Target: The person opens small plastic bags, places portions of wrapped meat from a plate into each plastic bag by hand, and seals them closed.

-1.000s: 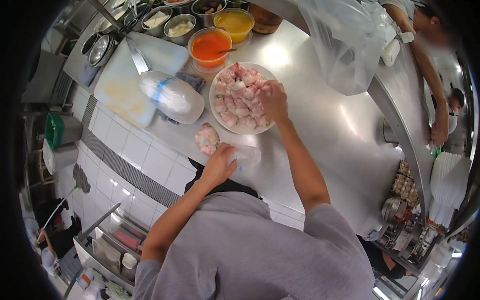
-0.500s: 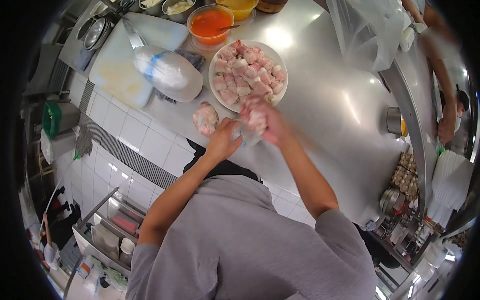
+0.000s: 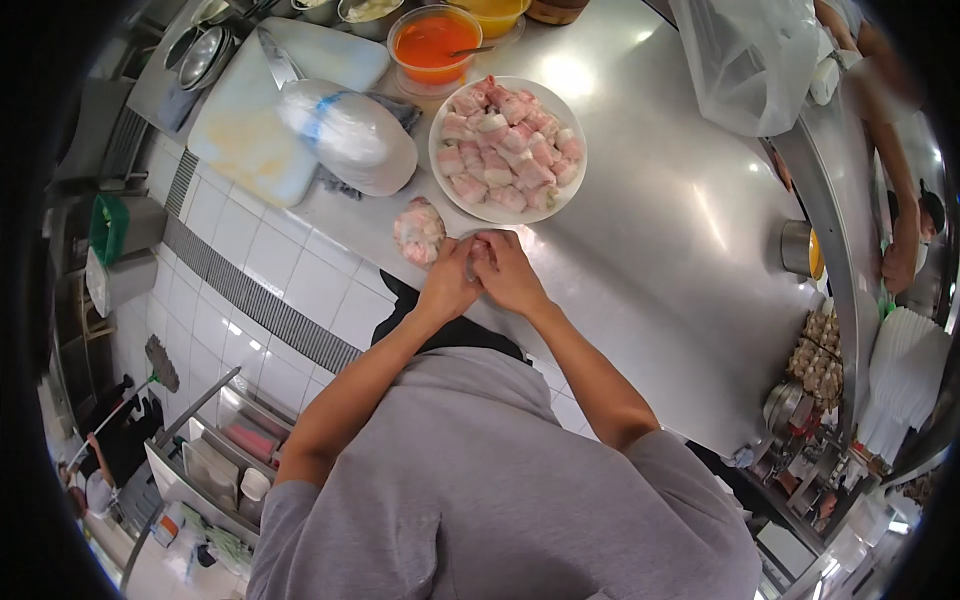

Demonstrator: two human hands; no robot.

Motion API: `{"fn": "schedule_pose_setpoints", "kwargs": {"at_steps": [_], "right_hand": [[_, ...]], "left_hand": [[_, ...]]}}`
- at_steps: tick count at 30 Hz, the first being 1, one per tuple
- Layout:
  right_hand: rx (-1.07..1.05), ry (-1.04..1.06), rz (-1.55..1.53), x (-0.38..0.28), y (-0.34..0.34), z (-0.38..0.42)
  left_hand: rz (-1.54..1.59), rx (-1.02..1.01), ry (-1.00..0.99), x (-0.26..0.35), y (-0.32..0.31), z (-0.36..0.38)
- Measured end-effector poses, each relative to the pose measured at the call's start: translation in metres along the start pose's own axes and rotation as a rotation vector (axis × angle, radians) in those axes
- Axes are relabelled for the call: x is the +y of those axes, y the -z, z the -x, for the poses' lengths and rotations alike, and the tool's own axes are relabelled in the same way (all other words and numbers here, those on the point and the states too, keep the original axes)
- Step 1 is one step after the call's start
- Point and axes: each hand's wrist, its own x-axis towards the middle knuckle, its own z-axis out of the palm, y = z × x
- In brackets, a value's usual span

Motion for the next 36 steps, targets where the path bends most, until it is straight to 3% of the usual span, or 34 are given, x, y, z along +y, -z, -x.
{"fn": "schedule_pose_setpoints", "kwargs": {"at_steps": [2, 4, 8, 10, 14, 17, 19, 22, 26, 29, 33, 36], "right_hand": [[-0.018, 0.064, -0.095, 0.007, 0.003, 0.0], [-0.078, 0.287, -0.048, 0.011, 0.005, -0.001], [0.055, 0.308, 0.031, 0.001, -0.005, 0.003], [0.173, 0.005, -0.117, -0.015, -0.01, 0.005], [0.243, -0.018, -0.005, -0.009, -0.013, 0.0], [0.12, 0.093, 0.157, -0.007, -0.001, 0.005], [0.17, 0.333, 0.181, -0.019, 0.008, 0.012], [0.156, 0.18, 0.258, -0.007, 0.002, 0.018], [0.138, 0.175, 0.315, 0.007, -0.003, 0.011], [0.118, 0.362, 0.348, 0.006, 0.015, 0.005], [0.343, 0.281, 0.324, -0.023, 0.071, -0.045], [0.46, 0.36, 0.402, -0.047, 0.102, -0.12]], "left_hand": [[-0.017, 0.053, -0.055, -0.001, 0.003, 0.003], [-0.146, 0.011, -0.006, 0.014, 0.016, 0.006], [-0.207, -0.004, 0.032, 0.027, 0.023, 0.007], [-0.158, 0.009, 0.088, 0.026, 0.023, 0.006], [-0.112, 0.08, 0.041, 0.019, 0.022, 0.002], [-0.056, 0.078, 0.075, 0.017, 0.022, 0.002], [-0.027, 0.096, 0.072, 0.015, 0.022, 0.003], [-0.03, 0.141, 0.021, 0.01, 0.016, 0.001], [-0.002, 0.131, 0.023, 0.013, 0.016, 0.0], [0.025, 0.158, -0.002, 0.015, 0.02, -0.003], [0.005, 0.16, -0.016, 0.008, 0.017, -0.002], [-0.013, 0.157, -0.046, 0.008, 0.017, -0.002]]}}
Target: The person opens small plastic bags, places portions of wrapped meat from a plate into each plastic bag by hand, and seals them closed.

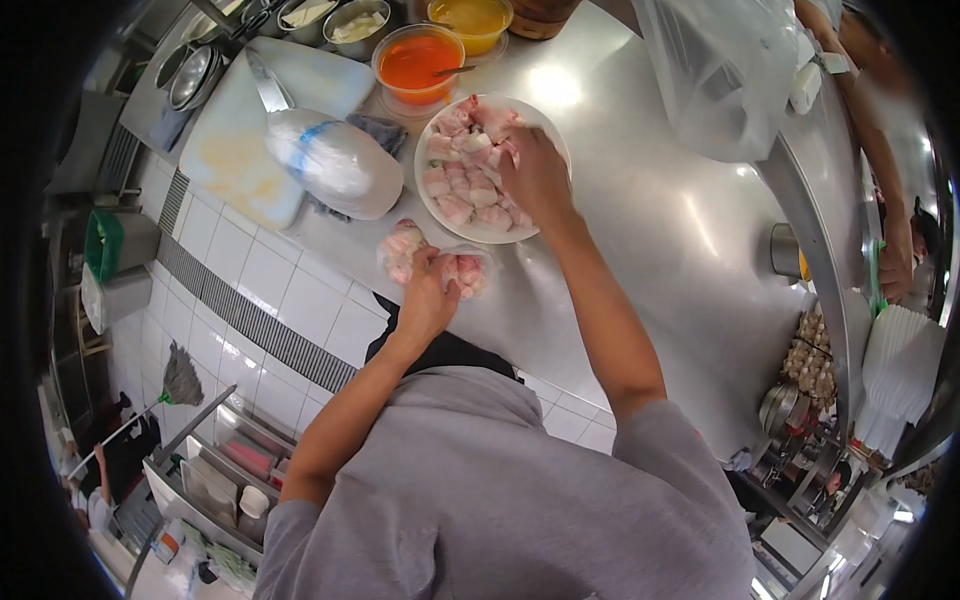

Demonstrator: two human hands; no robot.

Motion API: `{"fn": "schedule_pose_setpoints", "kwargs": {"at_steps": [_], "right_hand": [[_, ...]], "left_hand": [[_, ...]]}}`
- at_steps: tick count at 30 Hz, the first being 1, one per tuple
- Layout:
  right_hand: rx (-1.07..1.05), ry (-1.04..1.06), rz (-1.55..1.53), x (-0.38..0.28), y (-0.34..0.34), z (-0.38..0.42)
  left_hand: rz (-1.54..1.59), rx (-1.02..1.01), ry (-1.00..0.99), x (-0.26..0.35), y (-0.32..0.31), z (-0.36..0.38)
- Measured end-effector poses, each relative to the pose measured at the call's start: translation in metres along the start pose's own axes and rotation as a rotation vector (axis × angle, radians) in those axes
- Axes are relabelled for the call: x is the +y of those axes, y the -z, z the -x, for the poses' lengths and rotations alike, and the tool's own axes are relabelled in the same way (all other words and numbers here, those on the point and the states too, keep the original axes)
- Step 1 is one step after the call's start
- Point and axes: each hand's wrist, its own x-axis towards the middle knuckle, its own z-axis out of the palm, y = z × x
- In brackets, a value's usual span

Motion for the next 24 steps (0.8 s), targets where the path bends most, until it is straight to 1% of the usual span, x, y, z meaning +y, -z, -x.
{"fn": "schedule_pose_setpoints", "kwargs": {"at_steps": [2, 4, 5, 7, 8, 10, 11, 13, 14, 15, 16, 17, 19, 21, 23, 24], "right_hand": [[0.019, 0.011, 0.005, 0.012, -0.018, -0.037], [-0.217, 0.05, 0.088, 0.019, -0.034, -0.06], [-0.218, 0.049, 0.084, 0.022, -0.04, -0.071], [-0.463, -0.02, 0.23, 0.013, -0.044, -0.085], [-0.472, -0.022, 0.226, 0.012, -0.042, -0.086], [-0.52, -0.035, 0.238, 0.009, -0.028, -0.092], [-0.523, -0.039, 0.238, 0.019, -0.027, -0.092], [-0.419, -0.437, -0.47, 0.041, -0.022, -0.092], [-0.361, -0.437, -0.728, 0.048, -0.013, -0.082], [-0.357, -0.441, -0.727, 0.042, 0.002, -0.072], [-0.329, -0.504, -0.799, 0.034, 0.018, -0.062], [-0.299, -0.566, -0.871, 0.027, 0.031, -0.049], [-0.243, -0.643, -1.065, 0.022, 0.043, -0.008], [-0.265, -0.672, -1.203, 0.024, 0.047, 0.04], [-0.319, -0.798, -1.162, 0.011, 0.055, 0.079], [-0.315, -0.802, -1.165, 0.008, 0.054, 0.097]], "left_hand": [[-0.015, -0.014, 0.0, 0.002, 0.003, 0.001], [-0.088, -0.008, -0.015, 0.007, 0.009, 0.0], [-0.091, -0.009, -0.013, 0.011, 0.011, -0.001], [-0.242, -0.065, -0.034, 0.02, 0.019, -0.002], [-0.242, -0.069, -0.025, 0.018, 0.02, -0.003], [-0.334, -0.054, -0.178, 0.014, 0.02, -0.013], [-0.332, -0.058, -0.176, 0.012, 0.02, -0.019], [-0.306, -0.062, -0.306, 0.007, 0.018, -0.031], [-0.304, -0.066, -0.309, 0.006, 0.018, -0.037], [-0.327, -0.158, -0.349, 0.006, 0.019, -0.043], [-0.349, -0.251, -0.39, 0.007, 0.019, -0.049], [-0.348, -0.253, -0.395, 0.007, 0.018, -0.055], [-0.433, -0.39, -0.51, 0.009, 0.014, -0.066], [-0.48, -0.415, -0.533, 0.009, 0.011, -0.071], [-0.532, -0.441, -0.558, 0.008, 0.009, -0.077], [-0.524, -0.441, -0.604, 0.007, 0.009, -0.078]]}}
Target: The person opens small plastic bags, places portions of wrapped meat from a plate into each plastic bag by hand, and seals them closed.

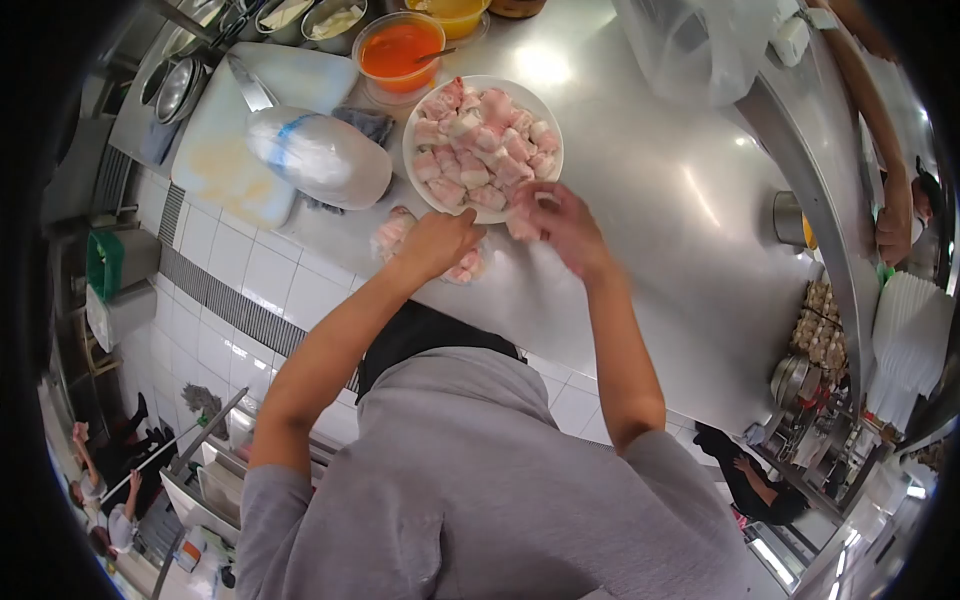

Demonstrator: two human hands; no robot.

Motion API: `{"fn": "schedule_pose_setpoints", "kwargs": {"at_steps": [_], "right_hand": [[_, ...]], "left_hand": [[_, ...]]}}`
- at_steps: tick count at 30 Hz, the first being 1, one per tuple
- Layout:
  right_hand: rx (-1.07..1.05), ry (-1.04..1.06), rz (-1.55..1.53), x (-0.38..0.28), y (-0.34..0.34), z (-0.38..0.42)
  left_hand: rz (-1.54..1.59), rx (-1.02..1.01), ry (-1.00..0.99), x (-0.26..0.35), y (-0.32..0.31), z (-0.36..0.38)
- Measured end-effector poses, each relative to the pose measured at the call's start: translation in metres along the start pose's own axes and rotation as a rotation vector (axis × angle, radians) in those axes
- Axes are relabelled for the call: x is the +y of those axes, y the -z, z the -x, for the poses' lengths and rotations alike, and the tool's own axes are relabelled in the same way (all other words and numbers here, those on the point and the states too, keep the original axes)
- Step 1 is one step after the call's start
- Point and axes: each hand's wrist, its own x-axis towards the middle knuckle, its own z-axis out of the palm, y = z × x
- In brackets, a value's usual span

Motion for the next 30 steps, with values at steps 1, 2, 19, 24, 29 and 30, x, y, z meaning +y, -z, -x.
{"fn": "schedule_pose_setpoints", "kwargs": {"at_steps": [1, 2, 19, 24, 29, 30], "right_hand": [[0.006, -0.021, 0.052, 0.015, 0.001, 0.009], [0.011, -0.044, 0.102, 0.029, 0.001, 0.015], [0.278, 0.442, 0.945, 0.125, -0.069, 0.017], [0.34, 0.321, 1.135, 0.116, -0.088, 0.012], [0.395, 0.26, 0.827, 0.111, -0.082, 0.016], [0.402, 0.262, 0.826, 0.112, -0.079, 0.015]], "left_hand": [[-0.005, 0.012, -0.042, -0.002, -0.002, -0.002], [-0.005, 0.007, -0.043, -0.007, -0.009, -0.007], [-0.147, -0.284, -0.262, 0.005, 0.011, -0.057], [-0.044, -0.095, -0.194, 0.003, 0.004, -0.049], [0.231, 0.248, 0.359, 0.032, 0.024, 0.018], [0.251, 0.37, 0.37, 0.034, 0.013, 0.037]]}}
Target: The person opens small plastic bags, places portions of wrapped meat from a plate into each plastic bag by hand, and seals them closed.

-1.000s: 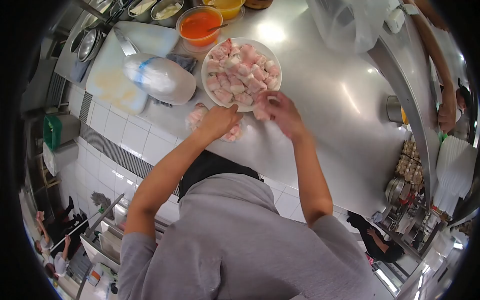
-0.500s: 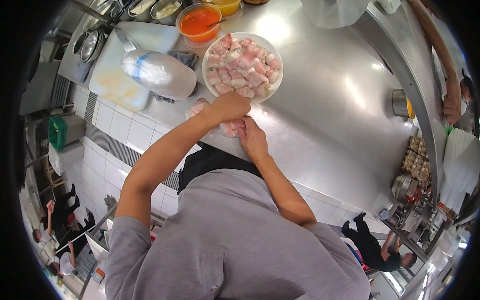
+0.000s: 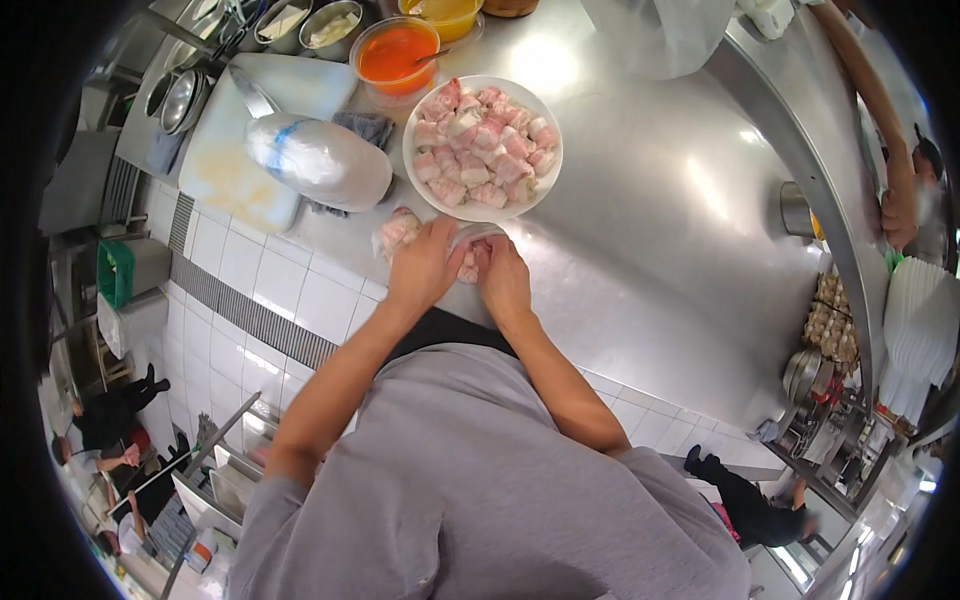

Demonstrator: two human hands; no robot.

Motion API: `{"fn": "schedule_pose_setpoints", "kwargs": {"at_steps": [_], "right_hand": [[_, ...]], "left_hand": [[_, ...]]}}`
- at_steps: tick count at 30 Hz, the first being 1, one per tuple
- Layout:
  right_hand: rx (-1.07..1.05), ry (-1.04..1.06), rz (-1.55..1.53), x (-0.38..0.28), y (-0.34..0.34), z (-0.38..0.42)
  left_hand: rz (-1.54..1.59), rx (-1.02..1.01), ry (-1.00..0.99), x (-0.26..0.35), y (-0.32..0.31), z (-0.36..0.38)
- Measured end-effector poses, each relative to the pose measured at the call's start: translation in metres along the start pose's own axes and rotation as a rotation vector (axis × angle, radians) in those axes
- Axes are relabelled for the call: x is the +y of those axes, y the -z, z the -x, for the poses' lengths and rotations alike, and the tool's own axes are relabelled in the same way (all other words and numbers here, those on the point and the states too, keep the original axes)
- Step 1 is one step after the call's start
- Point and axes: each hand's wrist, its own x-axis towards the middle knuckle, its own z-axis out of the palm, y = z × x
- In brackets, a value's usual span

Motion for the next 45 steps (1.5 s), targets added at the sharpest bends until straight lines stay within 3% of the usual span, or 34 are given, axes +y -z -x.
{"fn": "schedule_pose_setpoints", "kwargs": {"at_steps": [1, 3, 5, 6, 7, 9, 10, 11, 12, 14, 18, 20, 28, 30, 31, 33, 36, 38, 39, 41, 42, 45], "right_hand": [[0.028, 0.073, -0.012, 0.002, 0.0, 0.001], [0.05, 0.155, -0.02, 0.007, 0.004, 0.0], [0.174, 0.407, 0.132, 0.012, 0.007, 0.0], [0.171, 0.409, 0.136, 0.014, 0.007, 0.0], [0.187, 0.341, 0.184, 0.015, 0.007, -0.002], [0.206, 0.279, 0.234, 0.018, 0.007, -0.006], [0.215, 0.122, 0.024, 0.019, 0.007, -0.009], [0.22, -0.04, -0.185, 0.021, 0.006, -0.009], [0.219, -0.039, -0.184, 0.027, 0.004, -0.011], [0.135, -0.238, -0.453, 0.04, 0.003, -0.016], [0.02, -0.251, -0.332, 0.045, 0.014, -0.019], [0.039, -0.151, -0.118, 0.018, 0.031, -0.014], [-0.109, -0.206, -0.305, -0.039, 0.065, -0.017], [-0.12, -0.239, -0.363, -0.043, 0.068, -0.019], [-0.133, -0.224, -0.376, -0.043, 0.071, -0.02], [-0.138, -0.215, -0.389, -0.043, 0.077, -0.02], [-0.175, -0.107, -0.203, -0.043, 0.084, -0.025], [-0.043, 0.19, -0.094, -0.042, 0.089, -0.036], [-0.047, 0.193, -0.092, -0.037, 0.089, -0.045], [0.092, 0.434, 0.158, -0.023, 0.085, -0.07], [0.045, 0.475, 0.27, -0.018, 0.084, -0.079], [-0.079, 0.505, 0.479, -0.005, 0.069, -0.09]], "left_hand": [[0.002, 0.0, -0.003, -0.002, -0.002, 0.014], [-0.016, -0.122, 0.184, -0.002, -0.003, 0.028], [-0.036, -0.131, 0.182, -0.004, -0.005, 0.024], [-0.056, -0.142, 0.181, -0.003, -0.006, 0.024], [-0.053, -0.138, 0.182, -0.001, -0.007, 0.024], [-0.259, -0.313, -0.084, 0.002, -0.012, 0.022], [-0.259, -0.306, -0.083, 0.002, -0.015, 0.021], [-0.294, -0.219, -0.291, 0.002, -0.018, 0.021], [-0.327, -0.131, -0.499, 0.0, -0.023, 0.024], [-0.289, -0.147, -0.49, -0.006, -0.035, 0.024], [-0.267, -0.14, -0.492, -0.012, -0.044, 0.024], [-0.295, -0.156, -0.489, -0.016, -0.048, 0.024], [-0.279, -0.167, -0.468, -0.005, -0.03, 0.015], [-0.071, -0.016, -0.379, 0.0, -0.01, 0.019], [-0.07, -0.022, -0.379, 0.0, 0.001, 0.025], [-0.005, -0.018, -0.145, 0.0, 0.019, 0.036], [0.079, 0.025, 0.022, 0.003, 0.026, 0.045], [0.176, 0.036, 0.106, 0.005, 0.022, 0.044], [0.274, 0.045, 0.188, 0.007, 0.019, 0.044], [0.35, 0.012, 0.299, 0.013, 0.016, 0.041], [0.424, -0.026, 0.406, 0.016, 0.014, 0.039], [0.458, 0.096, 0.4, 0.013, -0.006, 0.034]]}}
